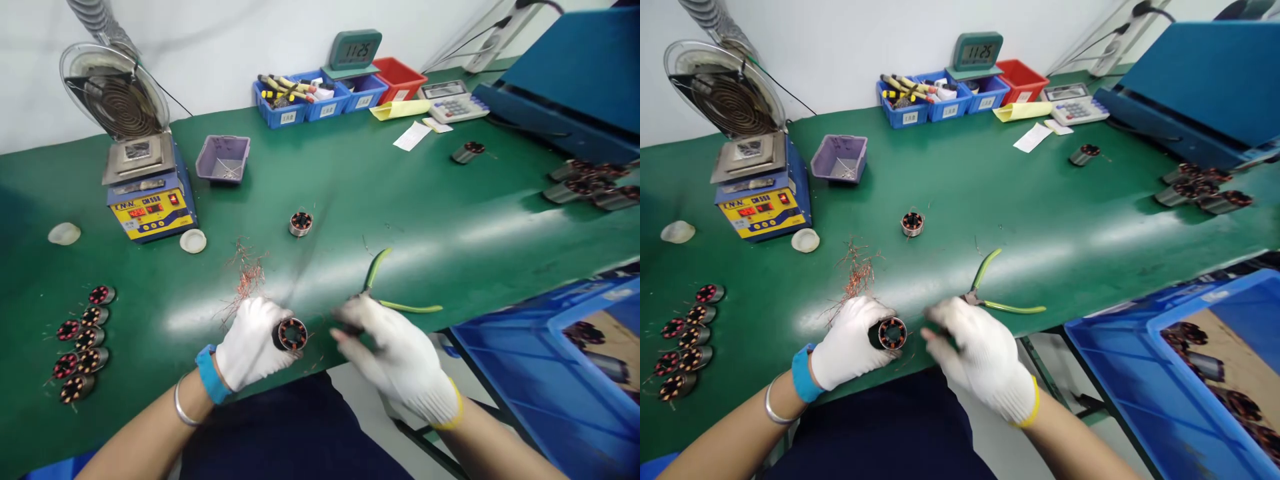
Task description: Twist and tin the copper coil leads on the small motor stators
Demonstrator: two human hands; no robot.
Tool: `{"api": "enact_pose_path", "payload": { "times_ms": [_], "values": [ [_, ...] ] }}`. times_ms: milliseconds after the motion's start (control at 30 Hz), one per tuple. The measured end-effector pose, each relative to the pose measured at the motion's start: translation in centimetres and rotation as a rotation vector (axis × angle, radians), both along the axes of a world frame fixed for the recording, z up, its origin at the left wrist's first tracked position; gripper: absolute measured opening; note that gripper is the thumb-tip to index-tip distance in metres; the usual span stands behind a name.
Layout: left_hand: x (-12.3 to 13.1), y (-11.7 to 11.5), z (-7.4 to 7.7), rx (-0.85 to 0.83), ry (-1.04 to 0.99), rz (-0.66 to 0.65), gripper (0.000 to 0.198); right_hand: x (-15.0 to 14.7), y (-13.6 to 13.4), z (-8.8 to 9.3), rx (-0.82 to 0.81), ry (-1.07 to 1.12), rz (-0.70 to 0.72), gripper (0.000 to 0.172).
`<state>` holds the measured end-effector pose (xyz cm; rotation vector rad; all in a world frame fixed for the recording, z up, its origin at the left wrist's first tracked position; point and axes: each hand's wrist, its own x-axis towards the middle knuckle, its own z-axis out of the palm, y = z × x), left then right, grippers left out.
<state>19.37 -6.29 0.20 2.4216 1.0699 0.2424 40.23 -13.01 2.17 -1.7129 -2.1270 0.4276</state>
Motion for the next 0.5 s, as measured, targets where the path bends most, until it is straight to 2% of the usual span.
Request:
{"api": "enact_pose_path", "payload": {
  "times_ms": [33,100,167,233,333,433,500],
  "values": [
    [0.0,0.0,-0.1,0.007,0.004,0.004,0.014,-0.4,-0.7,0.1,0.049,0.024,0.117,0.026],
    [-0.1,-0.1,-0.3,0.015,0.016,0.002,0.016,-1.3,-1.7,0.1,0.020,0.001,0.359,0.027],
    [-0.1,-0.1,-0.4,0.018,0.026,0.005,0.019,-2.0,-2.5,-0.2,-0.068,-0.109,0.466,0.024],
    [-0.1,-0.2,-0.2,0.027,0.028,0.009,0.023,-2.1,-2.8,-0.9,-0.106,-0.238,0.449,0.020],
    [0.1,-0.1,0.2,0.022,0.032,-0.004,0.023,-1.4,-2.4,-1.7,-0.076,-0.362,0.332,0.020],
    [0.2,0.0,0.6,0.011,0.047,-0.021,0.022,-0.9,-1.0,-1.8,-0.046,-0.363,0.245,0.038],
    [0.2,0.1,0.6,0.026,0.045,-0.022,0.022,-1.2,0.1,-1.4,-0.111,-0.333,0.212,0.046]
  ]
}}
